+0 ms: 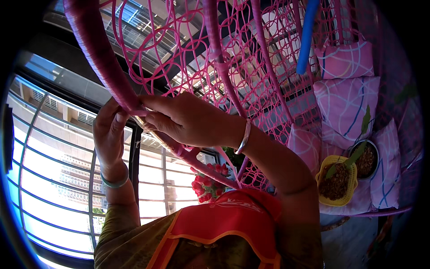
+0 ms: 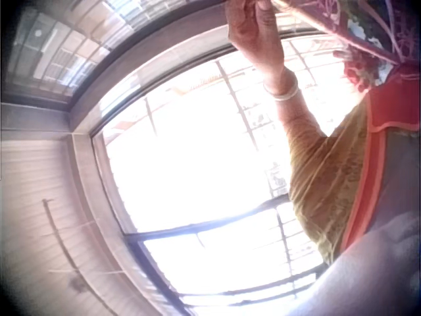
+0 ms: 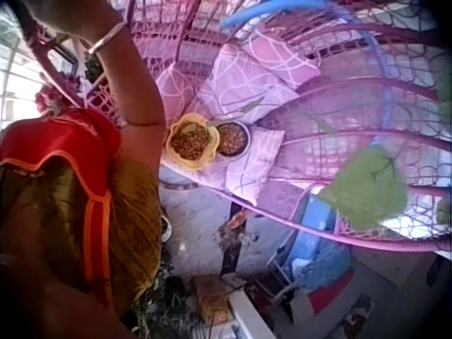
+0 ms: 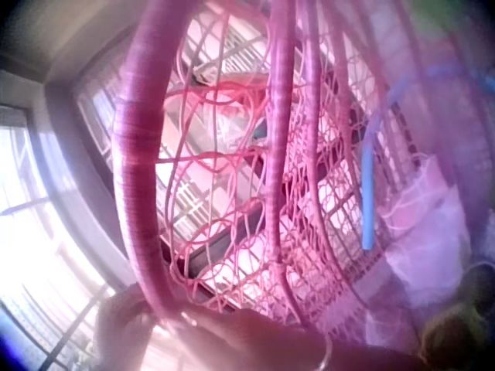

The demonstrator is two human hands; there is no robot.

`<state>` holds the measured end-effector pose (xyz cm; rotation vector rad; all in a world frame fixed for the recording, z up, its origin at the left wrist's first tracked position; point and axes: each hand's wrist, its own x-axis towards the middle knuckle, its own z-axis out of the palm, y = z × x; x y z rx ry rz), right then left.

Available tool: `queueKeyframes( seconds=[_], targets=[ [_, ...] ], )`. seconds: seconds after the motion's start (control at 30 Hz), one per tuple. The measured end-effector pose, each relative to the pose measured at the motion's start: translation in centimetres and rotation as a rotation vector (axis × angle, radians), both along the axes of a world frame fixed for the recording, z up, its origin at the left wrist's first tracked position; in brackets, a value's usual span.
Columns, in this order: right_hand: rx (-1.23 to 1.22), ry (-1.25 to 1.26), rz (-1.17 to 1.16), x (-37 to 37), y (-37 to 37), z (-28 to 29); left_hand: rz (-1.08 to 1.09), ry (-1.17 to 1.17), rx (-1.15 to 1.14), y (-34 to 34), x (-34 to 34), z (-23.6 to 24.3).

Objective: The person wraps pink plastic ribbon around a pink wicker chair frame by hand.

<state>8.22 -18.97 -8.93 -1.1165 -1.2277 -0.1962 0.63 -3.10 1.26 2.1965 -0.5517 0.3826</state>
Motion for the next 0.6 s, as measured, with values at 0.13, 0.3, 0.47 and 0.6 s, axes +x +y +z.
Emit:
queueKeyframes(
  seconds=[0.13, 0.3, 0.47, 0.6],
  targets=[
    [-0.026, -0.036, 0.022, 0.4, -0.7, 0.5, -0.063, 0.251, 0.069, 0.0, 1.4, 2.1],
    [-0.068, -0.206, -0.101, 0.7, -1.1, 0.5, -0.23, 0.376, 0.112, 0.5, 2.8, 3.5],
    [0.008, -0.298, -0.367, 1.1, -1.8, -0.5, -0.168, 0.311, 0.188, 0.5, 2.6, 3.2],
    [0.352, -0.295, -0.726, -2.2, -2.0, -1.5, -0.155, 0.281, 0.239, 0.4, 2.1, 3.3]
  ],
)
